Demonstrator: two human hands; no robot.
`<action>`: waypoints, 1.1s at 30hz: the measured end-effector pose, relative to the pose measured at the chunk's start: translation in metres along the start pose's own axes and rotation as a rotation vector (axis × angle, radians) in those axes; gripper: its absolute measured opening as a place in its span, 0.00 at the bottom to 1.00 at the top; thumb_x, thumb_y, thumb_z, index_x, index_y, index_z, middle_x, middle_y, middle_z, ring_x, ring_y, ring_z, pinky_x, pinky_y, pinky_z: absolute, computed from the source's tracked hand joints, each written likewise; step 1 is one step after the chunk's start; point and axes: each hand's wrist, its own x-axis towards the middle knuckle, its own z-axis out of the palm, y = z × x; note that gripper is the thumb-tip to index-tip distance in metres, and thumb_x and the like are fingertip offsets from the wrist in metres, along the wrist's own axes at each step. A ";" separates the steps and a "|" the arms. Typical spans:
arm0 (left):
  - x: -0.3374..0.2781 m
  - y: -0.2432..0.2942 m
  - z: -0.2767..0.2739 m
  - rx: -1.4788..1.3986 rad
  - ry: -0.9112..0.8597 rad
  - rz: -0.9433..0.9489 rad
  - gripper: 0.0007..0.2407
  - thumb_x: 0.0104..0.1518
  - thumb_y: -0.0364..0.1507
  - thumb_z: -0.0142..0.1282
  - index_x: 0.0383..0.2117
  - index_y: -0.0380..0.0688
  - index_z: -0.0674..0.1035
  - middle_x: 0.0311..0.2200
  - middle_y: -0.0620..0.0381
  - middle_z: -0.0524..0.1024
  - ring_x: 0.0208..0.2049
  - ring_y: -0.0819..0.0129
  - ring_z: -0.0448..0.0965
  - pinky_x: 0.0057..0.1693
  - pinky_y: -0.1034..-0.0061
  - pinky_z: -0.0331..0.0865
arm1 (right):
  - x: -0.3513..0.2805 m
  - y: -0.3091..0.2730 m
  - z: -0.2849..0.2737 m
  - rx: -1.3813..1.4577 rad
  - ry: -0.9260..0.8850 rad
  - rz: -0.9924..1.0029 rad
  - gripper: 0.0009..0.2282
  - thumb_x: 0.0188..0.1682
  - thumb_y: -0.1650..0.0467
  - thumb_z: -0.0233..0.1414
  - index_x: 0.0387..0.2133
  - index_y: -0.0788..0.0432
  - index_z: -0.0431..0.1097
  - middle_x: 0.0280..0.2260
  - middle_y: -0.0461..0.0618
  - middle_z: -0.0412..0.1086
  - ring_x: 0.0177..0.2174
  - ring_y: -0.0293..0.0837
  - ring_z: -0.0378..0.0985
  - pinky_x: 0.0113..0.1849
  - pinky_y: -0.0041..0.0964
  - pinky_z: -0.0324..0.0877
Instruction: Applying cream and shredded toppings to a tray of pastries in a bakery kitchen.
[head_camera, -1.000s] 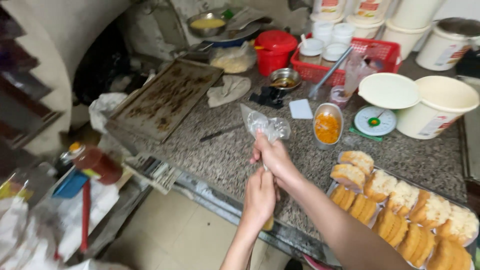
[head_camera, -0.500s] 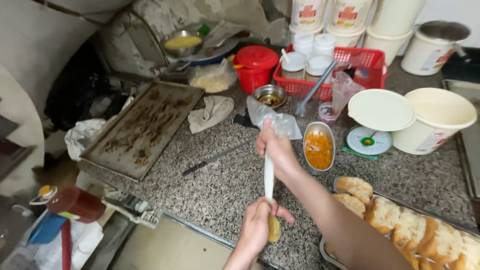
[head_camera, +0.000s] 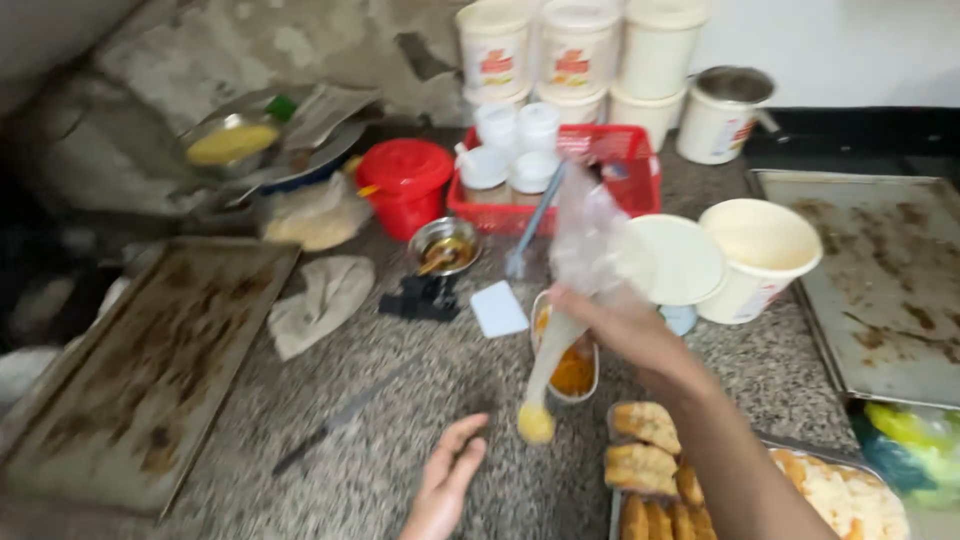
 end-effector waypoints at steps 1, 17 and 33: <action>0.009 0.002 -0.006 0.001 -0.027 0.005 0.17 0.60 0.30 0.52 0.54 0.38 0.77 0.54 0.55 0.79 0.56 0.69 0.77 0.61 0.77 0.64 | 0.013 0.002 -0.019 0.004 0.027 -0.003 0.16 0.47 0.65 0.56 0.38 0.70 0.74 0.28 0.57 0.74 0.24 0.44 0.73 0.24 0.34 0.66; 0.073 -0.185 -0.137 -0.372 -0.253 0.095 0.25 0.62 0.39 0.54 0.56 0.28 0.68 0.48 0.25 0.80 0.46 0.39 0.88 0.52 0.50 0.83 | 0.293 0.000 -0.181 0.270 0.755 -0.418 0.26 0.52 0.61 0.59 0.55 0.55 0.53 0.50 0.50 0.69 0.45 0.44 0.80 0.44 0.38 0.81; 0.035 -0.055 -0.065 -0.197 0.275 -0.005 0.14 0.60 0.27 0.49 0.46 0.27 0.78 0.34 0.32 0.88 0.32 0.49 0.91 0.44 0.61 0.86 | 0.213 0.024 -0.098 0.252 0.321 -0.170 0.07 0.56 0.72 0.48 0.45 0.57 0.65 0.31 0.47 0.70 0.28 0.37 0.73 0.28 0.28 0.66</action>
